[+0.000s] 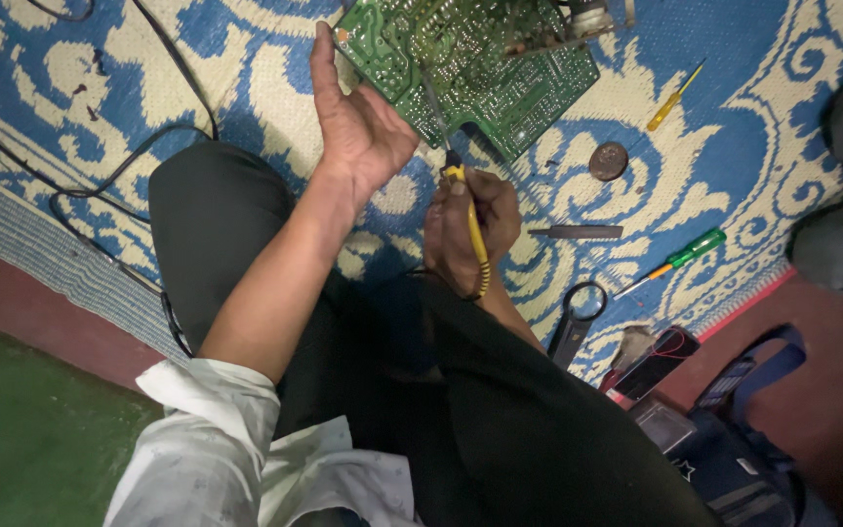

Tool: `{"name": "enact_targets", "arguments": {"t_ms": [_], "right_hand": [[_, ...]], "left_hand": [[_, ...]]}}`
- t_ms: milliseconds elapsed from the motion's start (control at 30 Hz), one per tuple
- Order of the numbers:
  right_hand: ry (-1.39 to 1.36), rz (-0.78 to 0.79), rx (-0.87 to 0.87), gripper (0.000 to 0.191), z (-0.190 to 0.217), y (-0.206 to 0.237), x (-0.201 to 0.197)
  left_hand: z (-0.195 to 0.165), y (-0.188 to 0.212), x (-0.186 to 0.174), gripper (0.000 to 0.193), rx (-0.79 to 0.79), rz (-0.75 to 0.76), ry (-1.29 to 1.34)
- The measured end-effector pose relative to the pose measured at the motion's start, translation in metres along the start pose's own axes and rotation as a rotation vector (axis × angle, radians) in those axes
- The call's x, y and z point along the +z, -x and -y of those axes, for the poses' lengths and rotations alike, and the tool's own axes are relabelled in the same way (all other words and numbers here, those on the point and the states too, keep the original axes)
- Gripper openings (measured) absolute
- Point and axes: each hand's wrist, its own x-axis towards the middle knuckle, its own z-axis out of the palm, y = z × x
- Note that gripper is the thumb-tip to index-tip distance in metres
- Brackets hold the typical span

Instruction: The person sits on the floor holding a green circuit board and uses a soldering iron to solder and desolder components on it. They briefly set the board down to work on a larger electronic assembly, then resume soldering the board, repositioning it between solder points.

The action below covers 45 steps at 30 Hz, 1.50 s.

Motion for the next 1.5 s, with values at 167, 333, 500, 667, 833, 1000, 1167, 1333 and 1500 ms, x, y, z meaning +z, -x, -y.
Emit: {"name": "enact_targets", "arguments": {"t_ms": [167, 333, 500, 667, 833, 1000, 1167, 1333, 1500], "right_hand": [[0.279, 0.050, -0.101, 0.013, 0.010, 0.001, 0.003], [0.326, 0.081, -0.135, 0.018, 0.013, -0.004, 0.003], [0.348, 0.112, -0.171, 0.020, 0.013, -0.002, 0.000], [0.312, 0.094, -0.122, 0.021, 0.007, 0.001, -0.001], [0.089, 0.016, -0.099, 0.019, -0.002, 0.001, 0.001], [0.077, -0.017, 0.021, 0.014, -0.002, 0.004, 0.001], [0.039, 0.001, -0.019, 0.009, 0.004, 0.002, 0.000], [0.156, 0.055, -0.128, 0.004, 0.004, -0.002, -0.002], [-0.063, 0.037, -0.061, 0.006, -0.002, -0.004, 0.000]], "left_hand": [[-0.001, 0.000, -0.002, 0.097, 0.003, 0.008, 0.008], [-0.001, 0.001, -0.006, 0.096, 0.018, -0.008, -0.027], [0.000, 0.001, -0.008, 0.094, 0.016, -0.006, -0.019], [0.000, 0.001, -0.008, 0.095, 0.012, 0.001, -0.034], [0.000, -0.001, -0.005, 0.094, 0.009, -0.048, -0.006], [-0.001, -0.001, -0.001, 0.093, 0.004, -0.072, 0.016], [-0.001, -0.001, 0.000, 0.093, -0.001, -0.062, -0.018], [-0.001, -0.002, -0.004, 0.096, -0.002, -0.106, -0.037], [-0.001, -0.002, -0.005, 0.097, 0.004, -0.071, -0.039]]}}
